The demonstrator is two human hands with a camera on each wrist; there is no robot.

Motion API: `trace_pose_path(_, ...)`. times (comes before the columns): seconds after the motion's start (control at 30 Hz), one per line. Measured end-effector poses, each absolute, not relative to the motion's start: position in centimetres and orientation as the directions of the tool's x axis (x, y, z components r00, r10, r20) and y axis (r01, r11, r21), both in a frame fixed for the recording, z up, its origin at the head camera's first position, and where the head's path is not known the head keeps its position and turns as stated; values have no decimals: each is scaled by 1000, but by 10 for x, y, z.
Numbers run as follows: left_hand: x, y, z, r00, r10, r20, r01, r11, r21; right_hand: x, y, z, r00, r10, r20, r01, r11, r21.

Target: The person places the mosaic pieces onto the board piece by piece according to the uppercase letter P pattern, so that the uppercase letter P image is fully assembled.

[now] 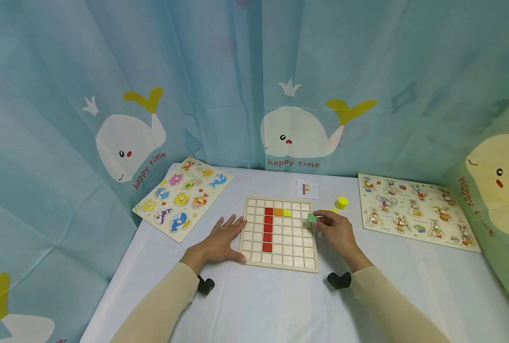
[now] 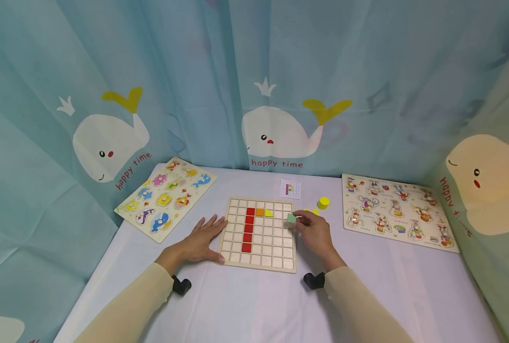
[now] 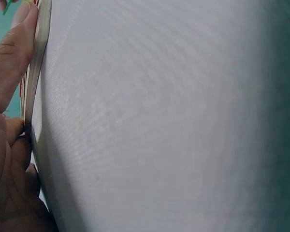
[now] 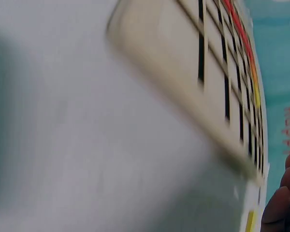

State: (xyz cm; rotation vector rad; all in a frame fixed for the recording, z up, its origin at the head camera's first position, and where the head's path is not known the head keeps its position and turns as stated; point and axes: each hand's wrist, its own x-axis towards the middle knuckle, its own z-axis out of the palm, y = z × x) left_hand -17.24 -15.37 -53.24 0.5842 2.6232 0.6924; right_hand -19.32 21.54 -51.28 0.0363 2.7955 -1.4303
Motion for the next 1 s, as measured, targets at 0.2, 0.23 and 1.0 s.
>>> trace_pose_path(0.2,-173,-152,-532,-851,467,-243,293,803,518,-188,191,-507,-1000,-1,-4,3,548,-836)
trace_pose_path(0.23,-173,-152,-532,-850,467,-242,293,803,519,-188,188,-507,-1000,-5,-9,5,544,-839)
trace_pose_path(1.0,-174,-153,-534,-856,459,-239,286,804,521,-188,143,-520,-989,-149,-21,-73,594,-801)
